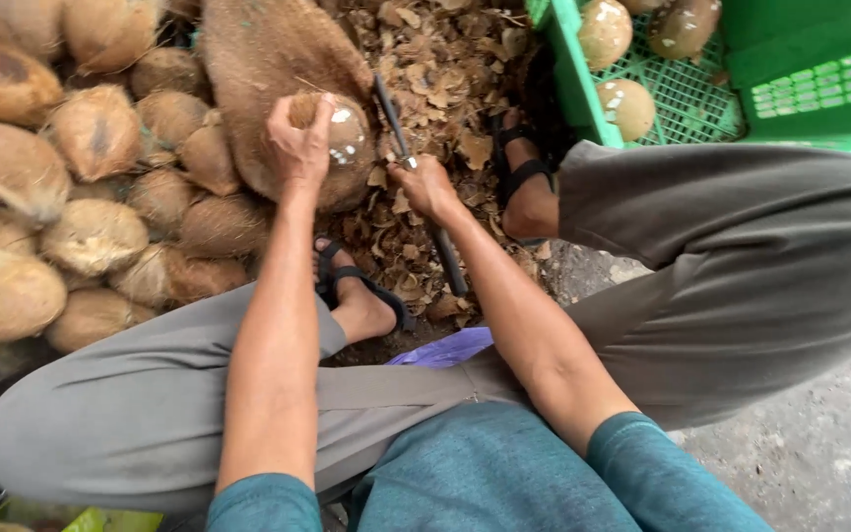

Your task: Peeling the outer husk of coconuts using a knife and placing the peeled coconuts into a plastic crate.

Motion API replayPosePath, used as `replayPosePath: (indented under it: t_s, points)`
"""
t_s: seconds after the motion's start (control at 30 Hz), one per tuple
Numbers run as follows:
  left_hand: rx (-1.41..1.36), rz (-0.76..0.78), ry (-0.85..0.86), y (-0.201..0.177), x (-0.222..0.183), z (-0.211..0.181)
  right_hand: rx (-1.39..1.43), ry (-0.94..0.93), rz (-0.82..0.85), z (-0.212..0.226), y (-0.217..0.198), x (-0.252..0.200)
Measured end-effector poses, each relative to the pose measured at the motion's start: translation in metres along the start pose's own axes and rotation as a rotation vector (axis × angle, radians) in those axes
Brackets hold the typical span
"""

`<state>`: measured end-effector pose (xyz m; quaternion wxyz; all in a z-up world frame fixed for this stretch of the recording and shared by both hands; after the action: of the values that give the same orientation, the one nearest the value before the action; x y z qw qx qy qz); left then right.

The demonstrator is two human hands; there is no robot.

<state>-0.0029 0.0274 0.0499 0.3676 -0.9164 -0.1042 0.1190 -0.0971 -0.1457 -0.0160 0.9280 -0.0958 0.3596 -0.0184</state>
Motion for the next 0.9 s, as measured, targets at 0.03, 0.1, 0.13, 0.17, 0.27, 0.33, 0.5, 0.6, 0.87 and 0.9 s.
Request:
replayPosePath:
  t_s: [0.03,0.1,0.13,0.17,0.27,0.33,0.5,0.6,0.87,0.9]
  points:
    - [0.005,-0.011,-0.009,0.007,0.003,0.008,-0.004,-0.002,0.015,0.002,0.001,-0.001]
    - [-0.074,-0.065,0.012,0.022,0.006,0.025,0.075,-0.023,0.041,0.004,0.002,-0.004]
    - [-0.070,-0.073,0.002,0.025,0.003,0.031,0.069,-0.021,0.053,-0.004,0.004,-0.002]
    - [-0.086,-0.090,0.015,0.028,0.005,0.033,0.030,-0.010,0.044,-0.008,0.004,0.004]
    - [-0.090,-0.126,-0.014,0.035,0.010,0.036,-0.056,-0.026,0.047,-0.026,0.007,0.023]
    - [-0.082,-0.135,-0.053,0.043,0.014,0.036,-0.103,-0.047,0.049,-0.032,0.005,0.029]
    - [-0.017,-0.288,-0.126,0.053,0.030,0.051,-0.089,0.006,0.045,-0.025,0.003,0.023]
    - [-0.020,-0.319,-0.181,0.052,0.025,0.039,-0.054,0.033,0.052,-0.034,0.005,0.031]
    - [-0.011,-0.368,-0.114,0.048,0.023,0.024,0.030,0.088,0.013,-0.017,0.006,0.013]
    - [-0.008,-0.385,-0.111,0.051,0.025,0.029,0.007,0.107,0.011,-0.021,0.008,0.016]
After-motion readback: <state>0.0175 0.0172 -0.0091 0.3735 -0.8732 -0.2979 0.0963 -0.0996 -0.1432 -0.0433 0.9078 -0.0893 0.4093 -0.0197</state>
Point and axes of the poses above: each hand's wrist, its own x-axis towards the middle knuckle, its own y-axis out of the palm, z = x × y, the point moved 3 cm from there along x, towards the middle knuckle, and after that the axes turned 8 degrees about -y, right-handed, at the moved point
